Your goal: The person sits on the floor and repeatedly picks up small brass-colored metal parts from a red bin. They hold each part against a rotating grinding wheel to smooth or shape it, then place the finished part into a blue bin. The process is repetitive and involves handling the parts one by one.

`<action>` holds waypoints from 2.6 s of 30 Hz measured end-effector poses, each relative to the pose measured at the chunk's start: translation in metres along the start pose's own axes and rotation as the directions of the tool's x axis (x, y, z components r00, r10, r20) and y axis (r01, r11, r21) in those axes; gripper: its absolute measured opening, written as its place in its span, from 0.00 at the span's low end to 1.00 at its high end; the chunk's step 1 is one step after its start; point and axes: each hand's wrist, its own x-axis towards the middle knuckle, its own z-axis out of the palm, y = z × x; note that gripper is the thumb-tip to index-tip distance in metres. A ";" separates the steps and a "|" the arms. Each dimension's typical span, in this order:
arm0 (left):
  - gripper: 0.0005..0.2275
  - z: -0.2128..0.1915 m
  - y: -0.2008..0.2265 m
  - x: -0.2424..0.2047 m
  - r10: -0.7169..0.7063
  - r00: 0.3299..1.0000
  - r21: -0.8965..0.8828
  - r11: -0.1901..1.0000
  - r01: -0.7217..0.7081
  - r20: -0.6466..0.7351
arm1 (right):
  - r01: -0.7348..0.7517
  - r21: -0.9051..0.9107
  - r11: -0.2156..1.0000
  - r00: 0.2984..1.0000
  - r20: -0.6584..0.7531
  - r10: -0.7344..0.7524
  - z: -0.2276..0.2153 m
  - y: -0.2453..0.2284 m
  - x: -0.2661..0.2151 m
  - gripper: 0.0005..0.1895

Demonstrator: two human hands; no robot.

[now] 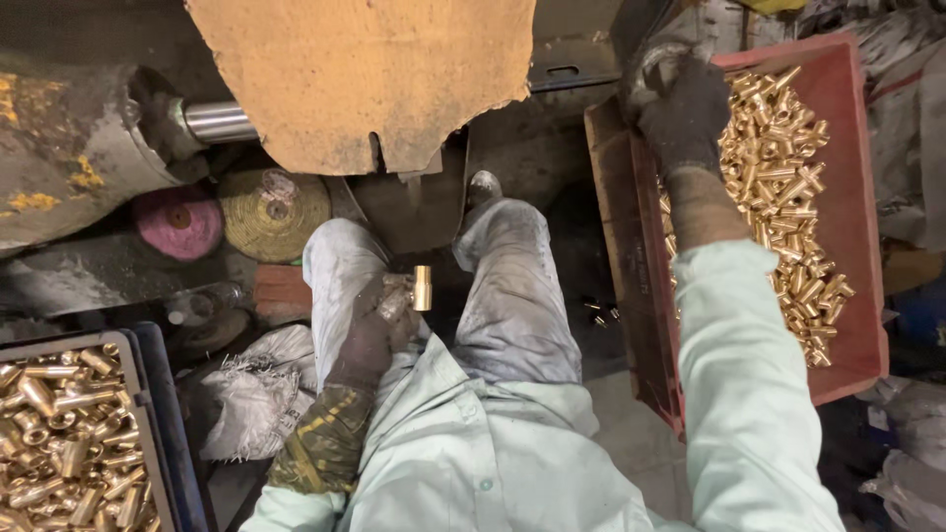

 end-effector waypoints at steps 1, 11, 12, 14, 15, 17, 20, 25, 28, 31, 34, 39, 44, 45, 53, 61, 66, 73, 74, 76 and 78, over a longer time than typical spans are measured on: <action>0.11 0.002 -0.001 0.002 0.010 1.000 -0.003 1.000 -0.010 0.010 | -0.071 0.043 0.997 0.994 0.091 0.067 -0.001 0.005 0.005 0.37; 0.21 0.015 -0.004 0.040 0.003 0.989 -0.042 0.999 0.003 0.146 | -0.688 0.581 -0.435 0.725 0.571 -0.384 0.025 -0.065 -0.164 0.23; 0.22 0.015 -0.006 0.040 0.014 0.985 -0.004 1.000 -0.013 0.171 | -0.149 0.973 0.177 0.880 0.212 -0.425 0.027 -0.075 -0.181 0.22; 0.19 0.010 -0.008 0.040 -0.039 0.991 0.017 0.999 0.037 0.129 | 0.207 0.864 0.460 0.786 0.133 -0.603 0.037 -0.102 -0.204 0.21; 0.17 0.008 -0.009 0.044 -0.055 0.992 0.026 0.998 0.052 0.113 | -0.218 0.931 0.293 0.732 0.355 -0.582 0.047 -0.118 -0.203 0.20; 0.13 0.005 -0.013 0.057 -0.053 0.999 0.073 0.996 0.053 -0.005 | -0.567 0.806 0.169 0.587 0.539 -0.604 0.063 -0.139 -0.203 0.20; 0.08 -0.005 -0.017 0.069 -0.092 0.989 0.015 0.995 0.095 -0.116 | -0.419 0.846 0.329 0.603 0.530 -0.597 0.085 -0.152 -0.201 0.20; 0.06 -0.010 -0.012 0.079 -0.069 0.996 0.053 0.996 0.072 -0.057 | -0.894 0.371 -0.251 0.448 0.743 -0.497 0.104 -0.166 -0.195 0.17; 0.07 -0.008 -0.010 0.066 -0.045 0.999 0.043 0.998 0.045 -0.001 | -0.863 0.501 -0.072 0.486 0.780 -0.395 0.081 -0.147 -0.192 0.19; 0.10 -0.006 -0.003 0.054 0.019 0.992 -0.013 1.000 -0.018 0.122 | -0.688 0.711 -0.146 0.707 0.610 -0.358 0.066 -0.117 -0.159 0.13; 0.12 -0.003 0.006 0.045 0.042 0.979 -0.072 0.997 -0.028 0.201 | -0.149 0.970 0.194 0.936 0.201 -0.290 0.041 -0.059 -0.101 0.11; 0.16 0.002 0.014 0.034 0.034 0.939 -0.208 0.977 0.040 0.342 | 0.093 0.186 0.978 0.993 -0.089 -0.078 0.050 0.057 -0.010 0.26; 0.20 0.006 0.007 0.036 0.058 0.889 -0.355 0.927 0.121 0.454 | 0.237 0.010 0.971 0.970 -0.054 -0.236 0.067 0.100 -0.003 0.38; 0.21 0.006 0.002 0.035 0.085 0.868 -0.386 0.913 0.128 0.489 | 0.299 -0.074 0.951 0.945 -0.112 -0.306 0.061 0.091 -0.012 0.38; 0.14 0.006 -0.006 0.034 0.279 0.802 -0.125 0.960 -0.252 0.529 | -0.131 0.842 0.523 0.783 0.412 -0.467 -0.055 -0.096 -0.177 0.17; 0.15 0.009 0.007 0.017 0.015 0.848 -0.145 0.987 0.073 0.530 | -0.347 0.734 0.584 0.630 0.644 -0.434 -0.074 -0.138 -0.223 0.19; 0.17 0.012 0.008 0.025 0.233 0.829 -0.533 0.841 0.091 0.508 | -0.213 0.859 0.466 0.774 0.439 -0.457 -0.061 -0.137 -0.236 0.16; 0.16 0.005 0.002 0.029 0.227 0.818 -0.513 0.853 0.095 0.529 | -0.011 0.905 0.425 0.853 0.230 -0.469 -0.066 -0.143 -0.249 0.15; 0.16 0.004 -0.001 0.033 0.240 0.788 -0.529 0.839 0.126 0.567 | 0.005 0.889 0.457 0.849 0.238 -0.472 -0.068 -0.143 -0.250 0.15; 0.16 0.000 -0.011 0.040 0.254 0.725 -0.556 0.805 0.210 0.641 | 0.034 0.855 0.518 0.843 0.254 -0.475 -0.073 -0.140 -0.253 0.16; 0.16 -0.004 -0.021 0.047 0.268 0.634 -0.561 0.764 0.318 0.726 | 0.019 0.874 0.486 0.845 0.245 -0.475 -0.074 -0.141 -0.258 0.17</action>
